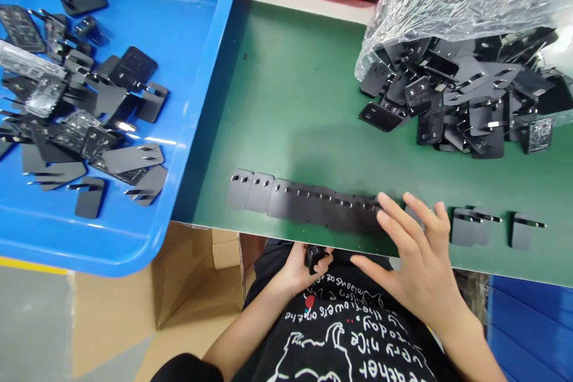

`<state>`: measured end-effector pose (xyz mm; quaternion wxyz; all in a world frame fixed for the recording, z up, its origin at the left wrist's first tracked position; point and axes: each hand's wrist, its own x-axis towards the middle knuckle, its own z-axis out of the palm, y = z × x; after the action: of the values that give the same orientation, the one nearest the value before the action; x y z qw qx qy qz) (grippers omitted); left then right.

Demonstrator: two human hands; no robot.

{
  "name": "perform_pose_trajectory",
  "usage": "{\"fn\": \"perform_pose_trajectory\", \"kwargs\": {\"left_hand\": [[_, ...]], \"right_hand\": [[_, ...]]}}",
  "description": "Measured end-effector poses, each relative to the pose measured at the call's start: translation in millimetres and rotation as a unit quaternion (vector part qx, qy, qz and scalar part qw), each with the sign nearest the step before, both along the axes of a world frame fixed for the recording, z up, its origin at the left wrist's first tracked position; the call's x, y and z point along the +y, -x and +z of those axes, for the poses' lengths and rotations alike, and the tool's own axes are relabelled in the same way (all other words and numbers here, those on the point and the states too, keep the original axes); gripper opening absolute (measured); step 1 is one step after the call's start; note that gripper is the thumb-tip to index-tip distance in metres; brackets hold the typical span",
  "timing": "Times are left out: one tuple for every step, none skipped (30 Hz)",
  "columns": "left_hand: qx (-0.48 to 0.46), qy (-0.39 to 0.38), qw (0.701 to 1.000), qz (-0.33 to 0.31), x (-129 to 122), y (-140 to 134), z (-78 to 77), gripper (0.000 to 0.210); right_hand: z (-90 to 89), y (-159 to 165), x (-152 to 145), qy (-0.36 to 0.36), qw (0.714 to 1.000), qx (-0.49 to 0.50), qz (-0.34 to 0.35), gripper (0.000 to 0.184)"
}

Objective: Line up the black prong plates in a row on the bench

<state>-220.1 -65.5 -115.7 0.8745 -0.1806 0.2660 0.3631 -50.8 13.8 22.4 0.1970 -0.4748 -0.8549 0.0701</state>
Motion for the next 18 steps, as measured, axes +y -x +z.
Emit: {"fn": "perform_pose_trajectory", "kwargs": {"left_hand": [[-0.006,-0.005,1.0,-0.005,0.2,0.5,6.5,0.03],[-0.013,-0.009,1.0,-0.011,0.3,1.4,14.3,0.032],[-0.021,-0.013,1.0,-0.018,0.2,2.6,22.8,0.034],[-0.029,-0.016,0.999,-0.023,-0.2,4.1,31.8,0.037],[-0.04,-0.018,0.999,-0.024,-0.8,5.9,40.7,0.039],[-0.052,-0.018,0.998,-0.019,-1.7,7.9,49.2,0.041],[-0.065,-0.018,0.998,-0.01,-2.8,9.9,56.8,0.042],[-0.075,-0.018,0.997,0.002,-4.0,11.9,63.6,0.042],[-0.082,-0.017,0.996,0.016,-5.3,13.5,69.4,0.041],[-0.084,-0.019,0.996,0.031,-6.5,14.8,74.3,0.04],[-0.082,-0.022,0.995,0.043,-7.4,15.6,78.4,0.038],[-0.08,-0.026,0.995,0.049,-7.9,16.0,81.7,0.036],[-0.082,-0.035,0.995,0.054,-8.1,15.9,84.5,0.035],[-0.087,-0.049,0.993,0.06,-7.8,15.5,86.8,0.034],[-0.092,-0.067,0.991,0.066,-7.1,15.0,88.6,0.032],[-0.096,-0.085,0.989,0.071,-6.1,14.6,89.9,0.029],[-0.097,-0.101,0.987,0.076,-5.0,14.3,90.8,0.027],[-0.095,-0.113,0.986,0.083,-3.7,14.3,91.4,0.025]], "right_hand": [[0.6,1.5,5.6,0.013,0.999,-0.031,0.01,0.051],[1.9,2.9,10.5,0.019,0.998,-0.056,0.023,0.053],[4.0,4.2,14.1,0.017,0.997,-0.067,0.031,0.052],[6.9,5.5,15.9,0.009,0.997,-0.064,0.037,0.048],[10.4,6.6,15.7,0.001,0.998,-0.049,0.045,0.043],[14.4,7.7,13.6,-0.003,0.998,-0.026,0.056,0.039],[18.7,8.8,9.8,0.0,0.997,-0.003,0.074,0.035],[22.8,9.8,5.1,0.01,0.995,0.015,0.099,0.032],[26.6,10.5,0.0,0.023,0.991,0.027,0.128,0.031],[29.9,10.7,-4.7,0.033,0.986,0.03,0.161,0.031],[32.4,10.3,-8.6,0.036,0.98,0.03,0.193,0.031],[34.2,9.2,-11.1,0.033,0.975,0.029,0.218,0.031],[35.3,7.2,-12.4,0.028,0.972,0.029,0.23,0.031],[36.0,4.6,-12.3,0.023,0.973,0.034,0.226,0.029],[36.2,1.6,-11.4,0.02,0.977,0.039,0.21,0.024],[36.2,-1.4,-9.8,0.019,0.981,0.045,0.188,0.019],[35.8,-3.9,-8.0,0.018,0.985,0.051,0.166,0.015],[35.2,-5.7,-6.2,0.017,0.987,0.055,0.152,0.013]]}}
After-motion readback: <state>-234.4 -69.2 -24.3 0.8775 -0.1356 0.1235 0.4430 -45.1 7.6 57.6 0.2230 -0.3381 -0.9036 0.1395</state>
